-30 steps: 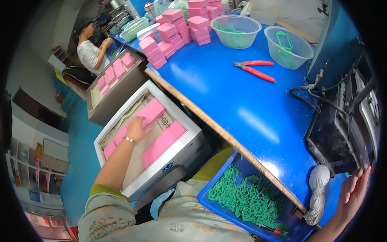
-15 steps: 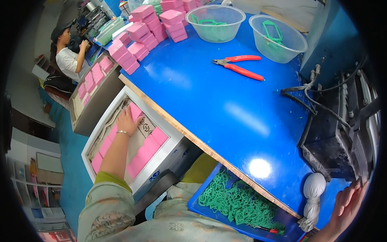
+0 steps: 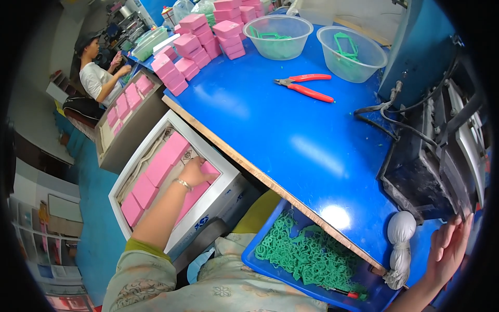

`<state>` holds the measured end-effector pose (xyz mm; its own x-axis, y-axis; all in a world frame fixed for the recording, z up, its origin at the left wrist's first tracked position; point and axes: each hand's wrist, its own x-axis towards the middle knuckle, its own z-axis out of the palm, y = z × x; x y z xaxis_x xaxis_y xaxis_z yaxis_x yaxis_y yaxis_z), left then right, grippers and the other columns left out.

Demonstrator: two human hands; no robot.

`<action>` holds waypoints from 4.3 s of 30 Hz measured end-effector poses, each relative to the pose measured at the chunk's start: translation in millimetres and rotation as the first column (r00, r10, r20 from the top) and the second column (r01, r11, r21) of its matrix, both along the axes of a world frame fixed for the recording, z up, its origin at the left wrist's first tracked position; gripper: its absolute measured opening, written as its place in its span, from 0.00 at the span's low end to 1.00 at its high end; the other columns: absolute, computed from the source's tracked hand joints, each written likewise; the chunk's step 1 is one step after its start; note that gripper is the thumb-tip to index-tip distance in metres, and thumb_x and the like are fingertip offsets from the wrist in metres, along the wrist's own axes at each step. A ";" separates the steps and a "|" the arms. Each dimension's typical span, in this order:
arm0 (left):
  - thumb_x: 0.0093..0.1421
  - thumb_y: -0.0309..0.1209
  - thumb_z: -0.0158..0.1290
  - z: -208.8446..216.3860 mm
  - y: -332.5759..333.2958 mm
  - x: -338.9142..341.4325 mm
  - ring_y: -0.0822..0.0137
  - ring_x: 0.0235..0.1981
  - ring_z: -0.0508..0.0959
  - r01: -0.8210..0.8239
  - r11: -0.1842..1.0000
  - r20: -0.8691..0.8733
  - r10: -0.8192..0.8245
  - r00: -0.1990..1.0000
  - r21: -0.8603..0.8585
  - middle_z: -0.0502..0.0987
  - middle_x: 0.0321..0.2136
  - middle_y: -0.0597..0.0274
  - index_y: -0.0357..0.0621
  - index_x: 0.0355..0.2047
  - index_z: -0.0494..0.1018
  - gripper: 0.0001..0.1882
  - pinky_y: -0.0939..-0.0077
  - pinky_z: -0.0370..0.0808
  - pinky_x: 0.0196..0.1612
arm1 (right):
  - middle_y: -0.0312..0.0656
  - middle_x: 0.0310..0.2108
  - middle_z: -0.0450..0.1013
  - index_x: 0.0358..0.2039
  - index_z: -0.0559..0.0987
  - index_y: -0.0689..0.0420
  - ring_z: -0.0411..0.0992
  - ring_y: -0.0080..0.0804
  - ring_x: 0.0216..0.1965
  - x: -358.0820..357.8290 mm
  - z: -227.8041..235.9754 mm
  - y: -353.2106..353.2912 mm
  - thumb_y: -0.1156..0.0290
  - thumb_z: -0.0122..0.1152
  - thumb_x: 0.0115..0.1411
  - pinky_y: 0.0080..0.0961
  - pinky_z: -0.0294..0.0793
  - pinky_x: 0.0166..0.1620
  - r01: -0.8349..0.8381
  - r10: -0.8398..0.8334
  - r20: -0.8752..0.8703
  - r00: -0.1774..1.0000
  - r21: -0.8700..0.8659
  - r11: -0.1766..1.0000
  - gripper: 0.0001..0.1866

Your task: Cleaning and assembling small green plastic components into pink plastic bases at a production workstation.

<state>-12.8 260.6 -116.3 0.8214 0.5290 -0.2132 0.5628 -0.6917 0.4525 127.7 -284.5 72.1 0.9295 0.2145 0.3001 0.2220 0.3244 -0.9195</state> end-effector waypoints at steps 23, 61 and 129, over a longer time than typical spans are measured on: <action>0.58 0.59 0.34 152.1 -270.4 -7.7 0.69 0.34 0.65 0.822 0.218 0.814 -0.150 0.561 -0.526 0.65 0.37 0.55 0.31 0.56 0.48 0.42 0.76 0.66 0.36 | 0.51 0.44 0.64 0.25 0.64 0.60 0.65 0.39 0.43 -125.0 -48.5 136.2 0.60 0.63 0.52 0.31 0.64 0.47 -0.170 0.148 -0.117 0.982 -0.202 0.965 0.19; 0.58 0.43 0.27 146.7 -265.7 -4.5 0.61 0.22 0.72 0.041 -0.564 -0.009 0.086 0.996 -0.825 0.72 0.30 0.55 0.41 0.40 0.66 0.23 0.67 0.70 0.22 | 0.52 0.51 0.60 0.42 0.73 0.56 0.61 0.50 0.51 -85.1 -7.4 130.3 0.63 0.71 0.38 0.38 0.63 0.51 -0.015 0.448 0.428 0.785 -0.710 0.704 0.28; 0.54 0.67 0.23 129.8 -261.4 -1.1 0.70 0.18 0.66 0.316 -0.403 0.270 0.169 0.948 -0.859 0.66 0.29 0.61 0.40 0.43 0.62 0.41 0.74 0.68 0.22 | 0.37 0.25 0.69 0.26 0.74 0.56 0.66 0.33 0.29 -103.6 -7.7 130.4 0.77 0.64 0.42 0.28 0.59 0.33 0.173 0.246 0.568 0.785 -0.582 0.794 0.09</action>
